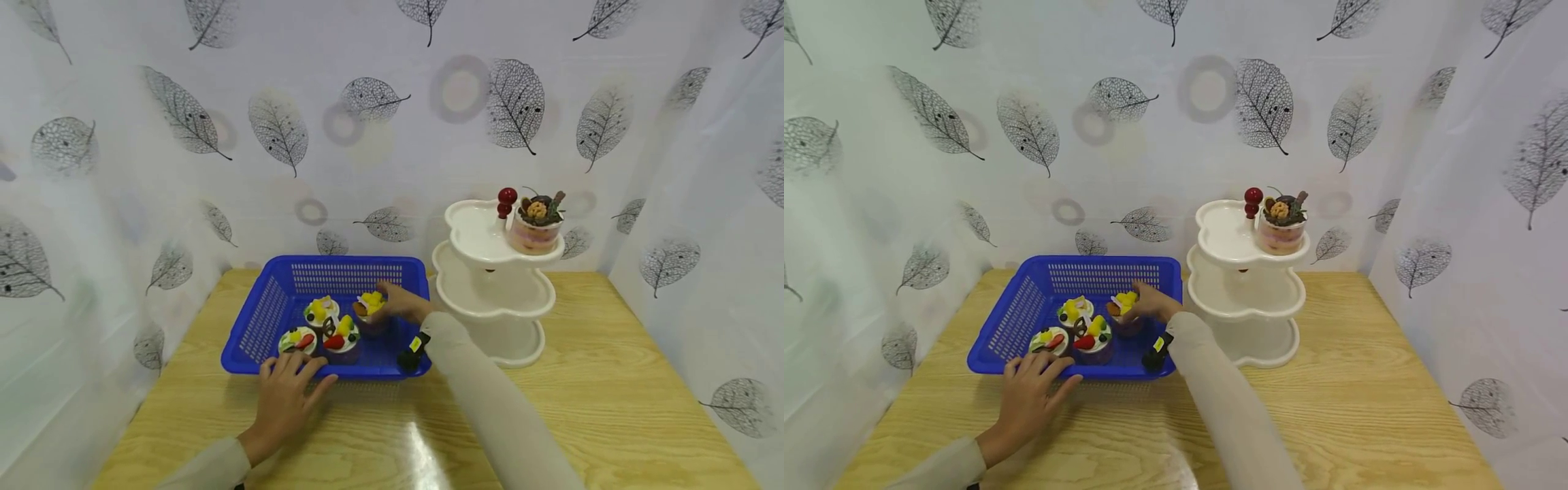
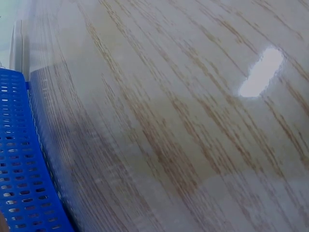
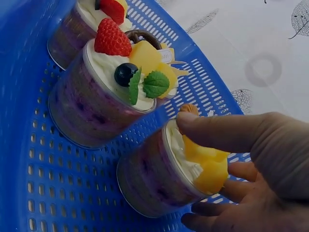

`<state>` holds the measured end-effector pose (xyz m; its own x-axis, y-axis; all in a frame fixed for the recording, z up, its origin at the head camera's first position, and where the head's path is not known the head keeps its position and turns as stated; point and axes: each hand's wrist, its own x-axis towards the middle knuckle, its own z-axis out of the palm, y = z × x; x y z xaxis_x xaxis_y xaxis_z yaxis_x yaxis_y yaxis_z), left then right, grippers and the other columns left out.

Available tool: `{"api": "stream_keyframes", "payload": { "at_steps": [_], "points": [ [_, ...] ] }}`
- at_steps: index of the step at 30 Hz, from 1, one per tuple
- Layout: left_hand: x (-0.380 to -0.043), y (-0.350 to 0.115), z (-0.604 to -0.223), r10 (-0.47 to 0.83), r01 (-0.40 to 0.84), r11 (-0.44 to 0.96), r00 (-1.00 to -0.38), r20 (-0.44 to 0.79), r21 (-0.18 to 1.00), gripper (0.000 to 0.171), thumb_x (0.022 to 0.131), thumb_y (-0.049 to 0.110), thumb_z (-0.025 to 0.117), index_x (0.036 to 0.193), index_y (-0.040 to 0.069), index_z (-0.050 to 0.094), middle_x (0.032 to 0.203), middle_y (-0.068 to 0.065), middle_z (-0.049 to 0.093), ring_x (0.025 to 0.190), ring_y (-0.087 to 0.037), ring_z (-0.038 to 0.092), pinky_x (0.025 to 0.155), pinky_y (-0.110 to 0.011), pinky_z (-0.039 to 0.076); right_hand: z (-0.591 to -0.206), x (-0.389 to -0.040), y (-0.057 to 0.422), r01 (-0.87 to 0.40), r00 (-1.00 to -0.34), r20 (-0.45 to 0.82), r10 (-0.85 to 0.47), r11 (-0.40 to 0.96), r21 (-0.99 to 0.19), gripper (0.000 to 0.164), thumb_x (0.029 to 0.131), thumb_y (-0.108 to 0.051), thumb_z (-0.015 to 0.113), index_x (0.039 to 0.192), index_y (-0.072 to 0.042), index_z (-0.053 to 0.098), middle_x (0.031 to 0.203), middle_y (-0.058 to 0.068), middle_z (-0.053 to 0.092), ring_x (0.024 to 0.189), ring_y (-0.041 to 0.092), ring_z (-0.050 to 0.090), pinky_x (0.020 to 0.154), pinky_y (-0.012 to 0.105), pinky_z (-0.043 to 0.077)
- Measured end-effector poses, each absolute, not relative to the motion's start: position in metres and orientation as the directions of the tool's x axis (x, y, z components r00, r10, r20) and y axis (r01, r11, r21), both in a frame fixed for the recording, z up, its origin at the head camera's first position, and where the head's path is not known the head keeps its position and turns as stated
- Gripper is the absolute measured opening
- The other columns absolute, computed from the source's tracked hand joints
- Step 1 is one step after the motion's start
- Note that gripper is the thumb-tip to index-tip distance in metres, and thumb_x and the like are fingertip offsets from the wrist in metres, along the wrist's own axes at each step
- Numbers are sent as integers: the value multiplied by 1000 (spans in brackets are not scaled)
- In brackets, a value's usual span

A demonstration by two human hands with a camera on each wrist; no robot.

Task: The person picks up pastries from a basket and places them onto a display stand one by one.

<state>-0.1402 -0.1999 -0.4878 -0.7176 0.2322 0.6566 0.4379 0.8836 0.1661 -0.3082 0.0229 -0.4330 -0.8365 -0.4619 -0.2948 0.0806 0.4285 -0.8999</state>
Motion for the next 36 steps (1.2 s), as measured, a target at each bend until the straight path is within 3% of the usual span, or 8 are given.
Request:
{"api": "stream_keyframes", "payload": {
  "at_steps": [10, 14, 22, 29, 36],
  "points": [
    [-141, -199, -490, 237, 436, 886, -717, 655, 156, 32, 82, 46, 70, 97, 18, 71, 89, -2, 62, 91, -27, 56, 83, -54, 32, -440, -311, 20, 31, -847, -325, -421, 570, -821, 88, 70, -1, 80, 145, 0, 34, 143, 21, 41, 128, 33, 42, 112, 45, 26],
    [-142, -199, -489, 240, 441, 884, -713, 659, 156, 34, 84, 49, 66, 97, 17, 71, 89, -3, 62, 90, -27, 56, 82, -54, 33, -441, -311, 19, 33, -848, -340, -407, 599, -800, 86, 69, -1, 80, 142, 0, 36, 137, 20, 46, 121, 32, 47, 109, 44, 31],
    [-140, -200, -489, 241, 433, 889, -720, 651, 148, 34, 84, 49, 66, 97, 18, 71, 89, -2, 62, 90, -27, 56, 83, -54, 33, -436, -308, 17, -8, -810, -395, -434, 680, -733, 90, 69, -3, 81, 143, 1, 30, 142, 21, 41, 128, 32, 42, 110, 41, 29],
    [-138, -203, -487, 236, 427, 894, -712, 662, 140, 37, 87, 52, 62, 96, 18, 71, 89, -3, 62, 90, -27, 56, 82, -54, 33, -436, -310, 17, -27, -787, -421, -452, 707, -707, 65, 67, -8, 82, 121, -2, 47, 111, 13, 55, 102, 25, 53, 101, 40, 39],
    [-140, -201, -488, 235, 416, 896, -742, 628, 156, 34, 84, 49, 67, 98, 19, 71, 91, -2, 62, 92, -25, 55, 84, -54, 32, -426, -308, 23, -26, -805, -390, -447, 683, -730, 58, 67, -7, 79, 117, 1, 50, 105, 12, 57, 98, 25, 54, 100, 41, 40]
  ]
}}
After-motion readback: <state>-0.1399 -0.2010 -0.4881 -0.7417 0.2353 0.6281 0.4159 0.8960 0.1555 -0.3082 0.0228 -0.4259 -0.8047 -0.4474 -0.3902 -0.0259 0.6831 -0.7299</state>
